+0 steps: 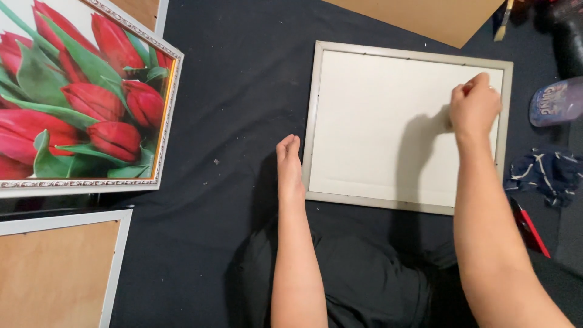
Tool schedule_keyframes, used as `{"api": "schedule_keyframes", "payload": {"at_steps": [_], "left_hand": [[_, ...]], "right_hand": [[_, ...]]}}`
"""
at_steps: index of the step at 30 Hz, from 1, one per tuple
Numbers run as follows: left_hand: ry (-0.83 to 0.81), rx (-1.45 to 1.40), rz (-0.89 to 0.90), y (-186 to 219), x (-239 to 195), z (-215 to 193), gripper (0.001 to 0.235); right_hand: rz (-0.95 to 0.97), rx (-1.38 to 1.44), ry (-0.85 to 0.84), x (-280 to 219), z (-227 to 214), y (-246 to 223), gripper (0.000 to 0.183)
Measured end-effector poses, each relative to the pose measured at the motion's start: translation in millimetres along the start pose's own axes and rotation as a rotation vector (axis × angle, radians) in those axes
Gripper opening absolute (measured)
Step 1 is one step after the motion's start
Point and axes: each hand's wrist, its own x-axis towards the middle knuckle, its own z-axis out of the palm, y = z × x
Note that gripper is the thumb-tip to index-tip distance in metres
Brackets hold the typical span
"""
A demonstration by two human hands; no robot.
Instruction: The person uses a utility knife to cut along the edges of a picture frame backing, removes the cardboard backing, and then uses a brush to clean the inside of the frame. Finally, the person removes the glass pane from the frame.
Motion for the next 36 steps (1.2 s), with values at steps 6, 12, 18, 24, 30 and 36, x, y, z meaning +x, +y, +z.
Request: {"api": "schedule_keyframes", "payload": {"at_steps": [6,12,18,24,30,36], "left_hand": [[-0.026,-0.127,0.090,-17.9,13.7,-10.1,0.051],[-0.004,-0.143,0.086,-15.6,9.9,-12.6,0.052],[-0.058,-0.112,0.069,-4.2,-4.3,-2.5,0.052],[-0.019,-0.116,0.090,-18.6,13.1,-7.6,0.051],[0.082,-0.196,0.169,-38.0,39.1,-23.9,0.048],[0.107,-0.095,0.046,0.1,2.4,-7.3,0.053]], "right_hand": [[-0.177,0.395,-0.108,-62.4,27.7,-178.0,0.018],[-0.074,0.932,-0.306,-60.8,-15.9,-227.1,0.011],[-0.097,0.013,-0.005,-28.3,-22.9,-34.4,0.016],[-0.248,0.182,-0.185,-125.9,5.4,-161.6,0.013],[-0.074,1.003,-0.382,-153.2,-12.4,-217.4,0.014],[-0.049,0.079,-0.209,-114.0,-68.1,-55.7,0.012]]}}
